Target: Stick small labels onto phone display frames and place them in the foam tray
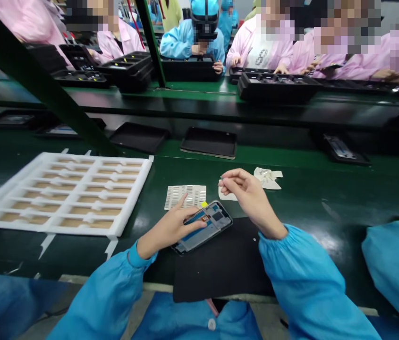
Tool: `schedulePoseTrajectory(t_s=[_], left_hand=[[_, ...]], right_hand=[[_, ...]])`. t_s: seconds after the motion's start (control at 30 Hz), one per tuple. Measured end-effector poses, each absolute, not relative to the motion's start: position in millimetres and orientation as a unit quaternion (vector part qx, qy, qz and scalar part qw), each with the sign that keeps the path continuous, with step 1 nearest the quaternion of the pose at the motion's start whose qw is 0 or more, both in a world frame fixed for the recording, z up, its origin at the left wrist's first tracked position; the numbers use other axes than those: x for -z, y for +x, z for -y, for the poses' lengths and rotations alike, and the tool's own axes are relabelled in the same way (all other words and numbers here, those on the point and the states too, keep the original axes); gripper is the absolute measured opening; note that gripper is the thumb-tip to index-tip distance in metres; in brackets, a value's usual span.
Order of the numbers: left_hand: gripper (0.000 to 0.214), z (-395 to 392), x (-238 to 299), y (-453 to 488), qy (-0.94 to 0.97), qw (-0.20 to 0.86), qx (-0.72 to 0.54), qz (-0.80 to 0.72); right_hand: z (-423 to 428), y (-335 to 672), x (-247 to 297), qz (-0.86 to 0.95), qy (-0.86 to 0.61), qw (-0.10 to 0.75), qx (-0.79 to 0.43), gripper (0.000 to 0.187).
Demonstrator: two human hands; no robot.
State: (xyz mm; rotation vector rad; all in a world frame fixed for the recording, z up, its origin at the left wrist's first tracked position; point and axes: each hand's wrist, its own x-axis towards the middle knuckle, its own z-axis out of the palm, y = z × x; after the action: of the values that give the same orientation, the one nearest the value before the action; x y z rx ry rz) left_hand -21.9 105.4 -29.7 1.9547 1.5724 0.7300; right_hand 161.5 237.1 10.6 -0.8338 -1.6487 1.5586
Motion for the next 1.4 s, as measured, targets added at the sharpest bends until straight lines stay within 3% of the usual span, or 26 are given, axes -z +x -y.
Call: schedulePoseTrajectory(t_s=[0.13,0.3,0.53,0.67,0.8,0.97,1.17,1.4], left_hand=[[0.027,-96,4,-5,0.778,0.17,-0.143,-0.588],[0.021,-89,-8,15,0.785,0.155,-0.034,-0.599],[0.023,-75,19,18,0.798,0.079,-0.295,-0.52],[0.018,-73,25,15,0.813,0.06,-0.348,-0.464],[0.016,-75,28,13,0.812,0.053,-0.362,-0.455],[0.015,-77,31,12,0.796,0.045,-0.375,-0.474],[0.012,-80,26,16,0.786,0.092,-0.352,-0.5],[0.014,-78,11,25,0.779,0.151,-0.295,-0.532]], right_hand=[[-198,191,-33,0.725,-0.325,0.306,-0.525,0.013],[-162,211,-34,0.82,-0.294,0.203,-0.447,0.004],[-161,215,-19,0.813,-0.301,0.125,-0.483,0.007],[-163,214,-19,0.806,-0.294,0.109,-0.502,0.01],[-161,218,-14,0.815,-0.293,0.137,-0.481,0.005],[-163,236,13,0.853,-0.296,0.273,-0.331,0.014],[-153,241,42,0.831,-0.246,0.361,-0.343,0.019],[-142,241,46,0.843,-0.224,0.381,-0.308,0.029]])
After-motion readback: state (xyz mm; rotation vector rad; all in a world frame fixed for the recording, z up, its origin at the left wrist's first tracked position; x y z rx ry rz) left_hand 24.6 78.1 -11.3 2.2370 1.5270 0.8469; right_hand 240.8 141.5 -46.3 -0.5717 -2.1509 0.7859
